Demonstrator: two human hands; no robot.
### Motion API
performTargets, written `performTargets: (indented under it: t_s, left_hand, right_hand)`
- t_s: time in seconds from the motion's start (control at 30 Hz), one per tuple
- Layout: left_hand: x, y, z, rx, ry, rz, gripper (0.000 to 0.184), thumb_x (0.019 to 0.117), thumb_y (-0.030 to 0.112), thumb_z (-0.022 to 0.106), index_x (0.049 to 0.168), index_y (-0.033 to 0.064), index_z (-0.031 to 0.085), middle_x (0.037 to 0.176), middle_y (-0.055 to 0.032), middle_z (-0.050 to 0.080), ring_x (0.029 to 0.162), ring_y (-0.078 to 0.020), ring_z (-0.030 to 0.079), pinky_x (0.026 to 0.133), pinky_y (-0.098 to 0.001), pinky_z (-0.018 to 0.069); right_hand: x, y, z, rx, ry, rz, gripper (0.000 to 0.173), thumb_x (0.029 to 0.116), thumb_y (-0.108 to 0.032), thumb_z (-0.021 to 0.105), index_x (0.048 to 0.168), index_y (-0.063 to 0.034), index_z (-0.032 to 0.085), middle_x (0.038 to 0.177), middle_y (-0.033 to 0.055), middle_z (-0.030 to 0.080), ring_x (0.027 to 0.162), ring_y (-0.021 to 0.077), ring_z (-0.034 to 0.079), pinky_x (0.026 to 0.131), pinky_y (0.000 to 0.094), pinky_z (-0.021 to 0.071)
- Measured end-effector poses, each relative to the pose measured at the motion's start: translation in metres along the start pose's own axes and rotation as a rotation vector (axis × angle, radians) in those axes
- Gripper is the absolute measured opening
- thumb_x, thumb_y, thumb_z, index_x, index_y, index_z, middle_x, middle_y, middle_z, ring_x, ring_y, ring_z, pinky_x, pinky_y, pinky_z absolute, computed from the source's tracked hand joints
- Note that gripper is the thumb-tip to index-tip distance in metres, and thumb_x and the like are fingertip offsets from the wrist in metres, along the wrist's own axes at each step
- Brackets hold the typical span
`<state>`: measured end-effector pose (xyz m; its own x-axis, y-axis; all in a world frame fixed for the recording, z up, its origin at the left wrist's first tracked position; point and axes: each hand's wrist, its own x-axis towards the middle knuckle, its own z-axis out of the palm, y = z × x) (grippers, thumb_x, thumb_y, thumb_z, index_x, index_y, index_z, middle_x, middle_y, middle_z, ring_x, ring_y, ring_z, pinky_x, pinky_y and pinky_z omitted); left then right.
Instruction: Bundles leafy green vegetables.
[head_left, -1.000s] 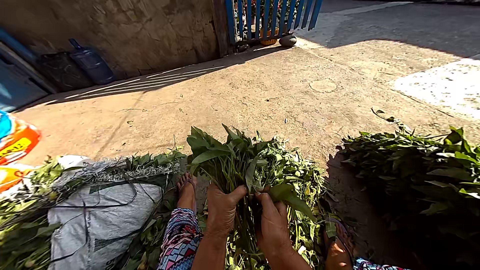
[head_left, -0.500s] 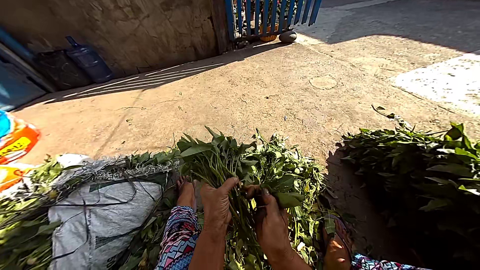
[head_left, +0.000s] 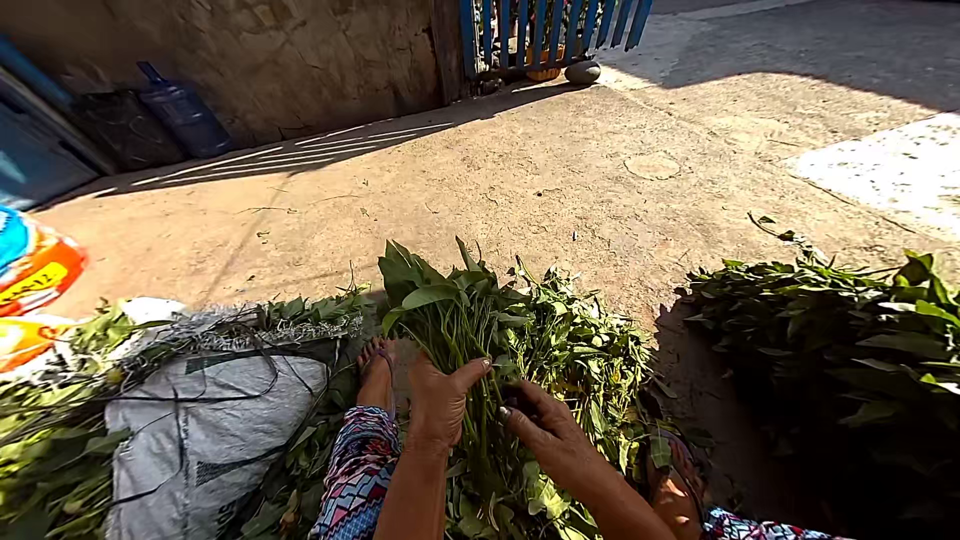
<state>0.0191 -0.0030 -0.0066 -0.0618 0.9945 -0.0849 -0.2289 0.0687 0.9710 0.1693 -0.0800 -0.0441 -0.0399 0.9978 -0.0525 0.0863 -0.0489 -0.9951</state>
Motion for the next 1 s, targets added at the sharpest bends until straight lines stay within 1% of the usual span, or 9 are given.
performTargets:
  t_s: [0.13,0.33,0.57,0.63,0.7,0.77,0.8,0.9,1.0]
  left_hand:
    - [0.002,0.003,-0.004,0.017,-0.048,-0.092,0.053,0.0657,-0.018,0.082,0.114,-0.0051,0.064,0.098,-0.0198,0.073,0.087,-0.0269,0.075,0.076,-0.0413,0.0646]
    - [-0.003,0.003,0.000,0.077,-0.121,-0.111,0.057,0.0665,-0.015,0.085,0.118,-0.0042,0.063,0.099,-0.0180,0.074,0.089,-0.0258,0.075,0.079,-0.0406,0.0646]
    - [0.011,0.018,-0.014,-0.085,0.394,0.157,0.056,0.0718,-0.019,0.079,0.122,-0.0012,0.059,0.103,-0.0142,0.072,0.088,-0.0239,0.074,0.076,-0.0423,0.0649]
    - [0.018,0.027,-0.031,-0.124,0.485,0.213,0.053,0.0771,-0.015,0.077,0.124,-0.0004,0.058,0.102,-0.0139,0.073,0.085,-0.0246,0.075,0.074,-0.0435,0.0653]
    - [0.024,0.045,-0.049,-0.148,0.508,0.246,0.050,0.0833,-0.011,0.074,0.127,0.0036,0.055,0.101,-0.0088,0.072,0.084,-0.0199,0.074,0.073,-0.0390,0.0650]
    - [0.023,0.057,-0.062,-0.180,0.468,0.244,0.041,0.0882,-0.009,0.069,0.123,0.0059,0.054,0.093,-0.0072,0.074,0.076,-0.0188,0.075,0.067,-0.0372,0.0655]
    - [0.022,0.059,-0.066,-0.188,0.418,0.237,0.037,0.0897,-0.009,0.067,0.122,0.0058,0.055,0.092,-0.0076,0.074,0.075,-0.0190,0.075,0.067,-0.0370,0.0653]
    - [0.012,0.054,-0.075,-0.254,0.149,0.237,0.029,0.0901,-0.011,0.061,0.115,0.0042,0.059,0.095,-0.0126,0.075,0.079,-0.0212,0.076,0.071,-0.0360,0.0652]
    - [0.006,0.049,-0.087,-0.389,-0.080,0.253,0.032,0.0820,0.004,0.078,0.111,0.0078,0.065,0.095,-0.0144,0.073,0.077,-0.0218,0.074,0.070,-0.0363,0.0647]
  right_hand:
    - [-0.002,0.007,0.020,0.184,-0.015,0.044,0.025,0.1053,-0.021,0.050,0.122,-0.0029,0.056,0.098,0.0042,0.065,0.083,0.0108,0.065,0.074,0.0289,0.0561]
    - [0.003,0.004,0.034,-0.178,0.198,-0.009,0.031,0.1079,-0.027,0.044,0.120,-0.0056,0.064,0.091,0.0036,0.069,0.081,0.0117,0.067,0.075,0.0320,0.0570]
    - [-0.027,0.072,0.015,-1.001,0.423,-0.483,0.028,0.0970,-0.021,0.042,0.083,-0.0069,0.062,0.079,0.0087,0.064,0.075,0.0255,0.067,0.064,0.0403,0.0563]
    - [-0.057,0.114,-0.005,-1.130,0.415,-0.369,0.027,0.0943,-0.020,0.045,0.079,-0.0059,0.061,0.077,0.0097,0.065,0.071,0.0255,0.069,0.060,0.0388,0.0578]
    - [-0.085,0.134,-0.026,-1.191,0.176,0.203,0.031,0.0981,-0.022,0.050,0.096,0.0036,0.068,0.092,0.0222,0.071,0.086,0.0377,0.073,0.070,0.0505,0.0598]
    - [-0.081,0.137,-0.044,-1.132,-0.169,0.835,0.048,0.1041,-0.033,0.048,0.132,0.0043,0.060,0.138,0.0303,0.057,0.129,0.0475,0.056,0.098,0.0621,0.0505]
    - [-0.074,0.137,-0.047,-1.115,-0.222,0.915,0.052,0.1027,-0.035,0.052,0.137,0.0040,0.058,0.147,0.0320,0.048,0.137,0.0504,0.046,0.102,0.0660,0.0462]
    - [-0.046,0.117,-0.044,-1.130,-0.104,0.616,0.047,0.1030,-0.037,0.054,0.134,-0.0032,0.064,0.142,0.0276,0.053,0.134,0.0463,0.049,0.102,0.0602,0.0473]
    - [-0.010,0.090,-0.036,-0.977,-0.017,0.391,0.044,0.1057,-0.037,0.050,0.133,-0.0059,0.065,0.132,0.0226,0.062,0.128,0.0408,0.056,0.103,0.0542,0.0486]
